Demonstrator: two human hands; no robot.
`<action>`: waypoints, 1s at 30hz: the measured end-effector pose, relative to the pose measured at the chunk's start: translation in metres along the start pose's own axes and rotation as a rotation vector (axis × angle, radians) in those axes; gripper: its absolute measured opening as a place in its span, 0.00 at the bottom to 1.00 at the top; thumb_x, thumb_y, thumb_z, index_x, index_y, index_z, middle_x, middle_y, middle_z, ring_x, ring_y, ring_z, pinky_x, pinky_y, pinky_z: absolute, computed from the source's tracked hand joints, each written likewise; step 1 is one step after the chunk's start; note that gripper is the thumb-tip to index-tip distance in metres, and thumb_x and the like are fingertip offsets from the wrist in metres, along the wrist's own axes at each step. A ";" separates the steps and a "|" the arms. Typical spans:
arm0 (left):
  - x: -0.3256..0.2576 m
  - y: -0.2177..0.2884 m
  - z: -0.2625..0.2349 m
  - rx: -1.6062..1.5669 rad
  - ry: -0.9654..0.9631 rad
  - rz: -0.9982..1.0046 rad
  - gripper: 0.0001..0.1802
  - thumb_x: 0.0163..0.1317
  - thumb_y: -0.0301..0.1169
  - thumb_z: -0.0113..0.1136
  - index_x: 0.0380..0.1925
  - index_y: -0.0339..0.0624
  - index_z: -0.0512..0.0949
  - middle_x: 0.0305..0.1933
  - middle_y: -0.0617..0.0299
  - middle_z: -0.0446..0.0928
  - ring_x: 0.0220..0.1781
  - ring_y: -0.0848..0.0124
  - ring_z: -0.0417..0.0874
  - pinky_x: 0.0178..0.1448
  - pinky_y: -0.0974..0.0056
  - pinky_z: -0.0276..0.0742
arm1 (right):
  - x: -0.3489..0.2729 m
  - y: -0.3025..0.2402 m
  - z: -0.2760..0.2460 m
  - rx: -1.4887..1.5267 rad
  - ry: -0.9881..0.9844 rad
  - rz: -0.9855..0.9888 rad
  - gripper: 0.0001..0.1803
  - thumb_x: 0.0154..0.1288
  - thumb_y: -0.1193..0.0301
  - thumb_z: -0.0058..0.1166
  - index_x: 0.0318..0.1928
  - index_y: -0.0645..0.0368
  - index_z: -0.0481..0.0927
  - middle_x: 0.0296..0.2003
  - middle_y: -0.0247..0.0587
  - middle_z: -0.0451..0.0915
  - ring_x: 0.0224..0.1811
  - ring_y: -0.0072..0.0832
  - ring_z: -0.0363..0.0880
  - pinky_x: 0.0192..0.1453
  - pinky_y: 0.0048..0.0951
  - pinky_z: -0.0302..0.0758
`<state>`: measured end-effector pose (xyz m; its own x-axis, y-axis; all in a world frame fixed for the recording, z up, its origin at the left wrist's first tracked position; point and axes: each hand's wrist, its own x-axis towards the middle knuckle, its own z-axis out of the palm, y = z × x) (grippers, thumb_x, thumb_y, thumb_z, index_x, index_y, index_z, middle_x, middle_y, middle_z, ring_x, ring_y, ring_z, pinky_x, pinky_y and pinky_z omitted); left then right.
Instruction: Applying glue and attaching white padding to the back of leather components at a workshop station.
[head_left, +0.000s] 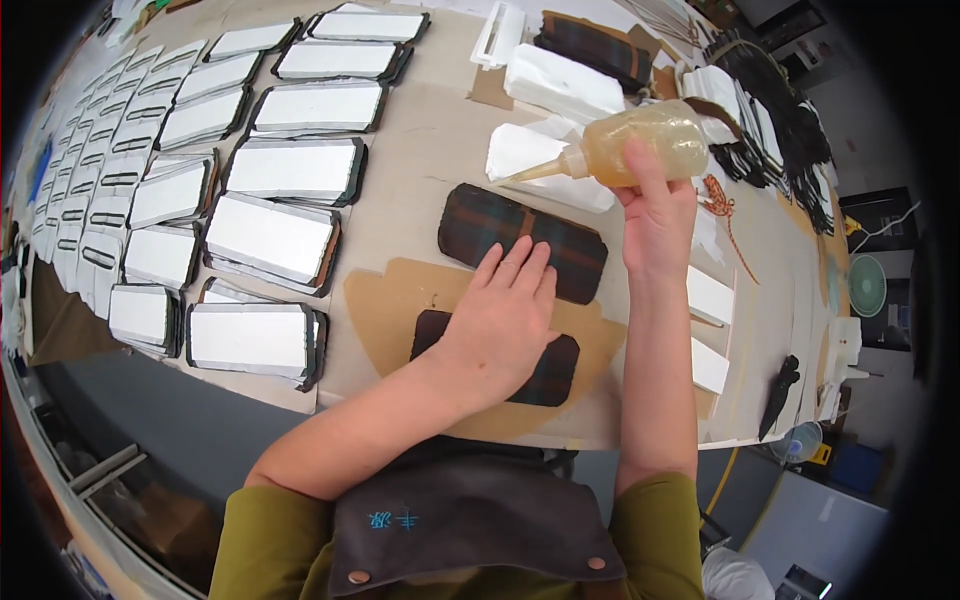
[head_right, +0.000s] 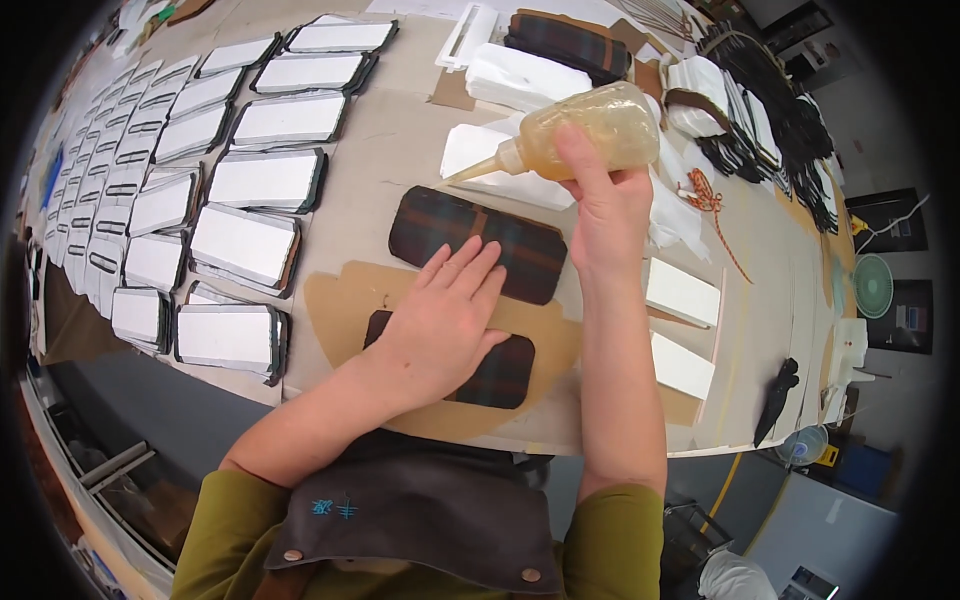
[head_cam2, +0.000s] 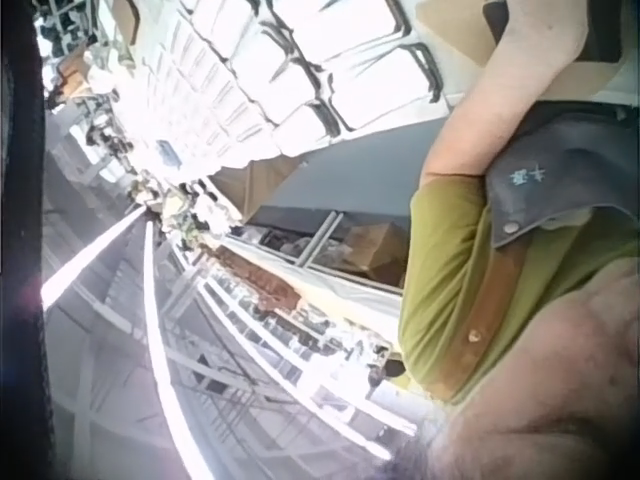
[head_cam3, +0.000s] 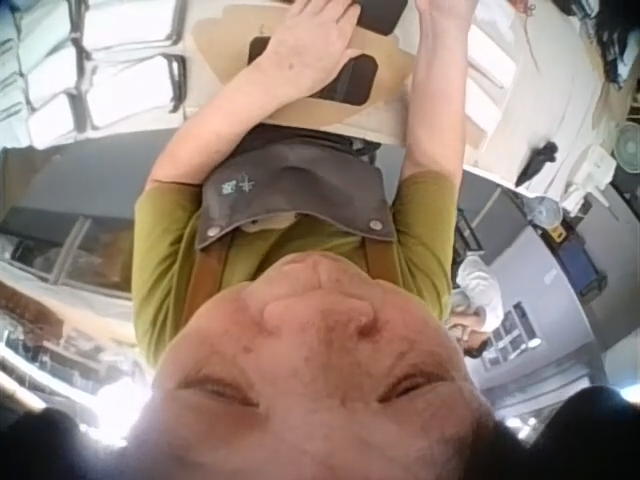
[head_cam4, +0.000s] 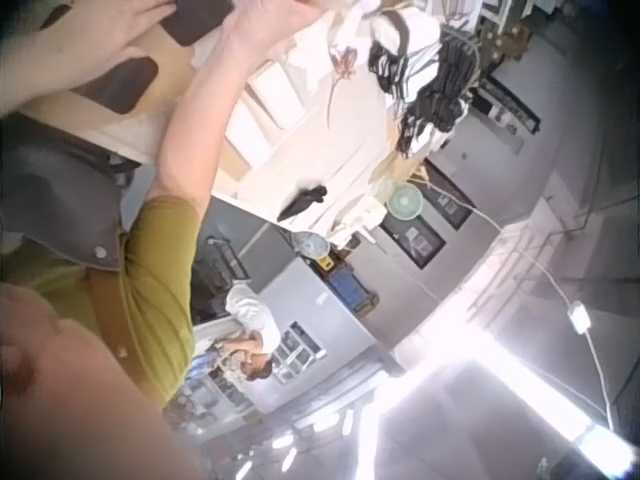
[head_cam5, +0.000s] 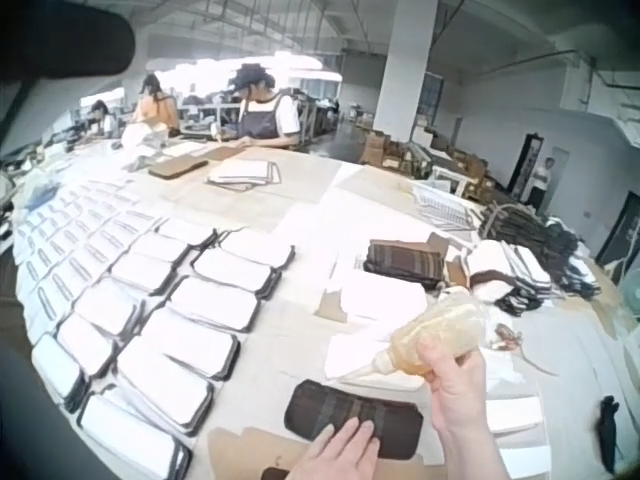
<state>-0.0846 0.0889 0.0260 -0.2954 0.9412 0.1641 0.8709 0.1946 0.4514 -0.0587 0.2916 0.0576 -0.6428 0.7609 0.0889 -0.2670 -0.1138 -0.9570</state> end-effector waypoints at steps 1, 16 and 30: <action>0.000 0.001 0.001 -0.002 0.010 -0.002 0.33 0.62 0.40 0.66 0.61 0.27 0.72 0.71 0.41 0.66 0.77 0.48 0.62 0.79 0.47 0.57 | 0.002 0.005 0.004 -0.054 0.008 -0.028 0.26 0.65 0.66 0.68 0.59 0.62 0.75 0.53 0.41 0.80 0.54 0.29 0.81 0.56 0.36 0.81; 0.002 -0.001 0.003 -0.030 -0.010 0.007 0.34 0.62 0.41 0.65 0.61 0.27 0.72 0.71 0.43 0.65 0.76 0.50 0.61 0.79 0.44 0.55 | -0.005 0.027 0.008 -0.127 0.006 0.055 0.29 0.60 0.66 0.73 0.57 0.63 0.75 0.50 0.40 0.80 0.50 0.28 0.81 0.51 0.32 0.81; 0.001 0.000 0.006 0.083 -0.027 0.012 0.34 0.62 0.42 0.65 0.61 0.27 0.72 0.71 0.42 0.65 0.77 0.49 0.60 0.79 0.44 0.53 | -0.027 0.027 0.007 -0.085 -0.154 0.172 0.26 0.62 0.71 0.69 0.57 0.65 0.74 0.50 0.42 0.81 0.48 0.28 0.83 0.50 0.33 0.82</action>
<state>-0.0825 0.0912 0.0205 -0.2749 0.9504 0.1452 0.9043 0.2043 0.3748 -0.0535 0.2634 0.0310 -0.7772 0.6278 -0.0429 -0.0867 -0.1745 -0.9808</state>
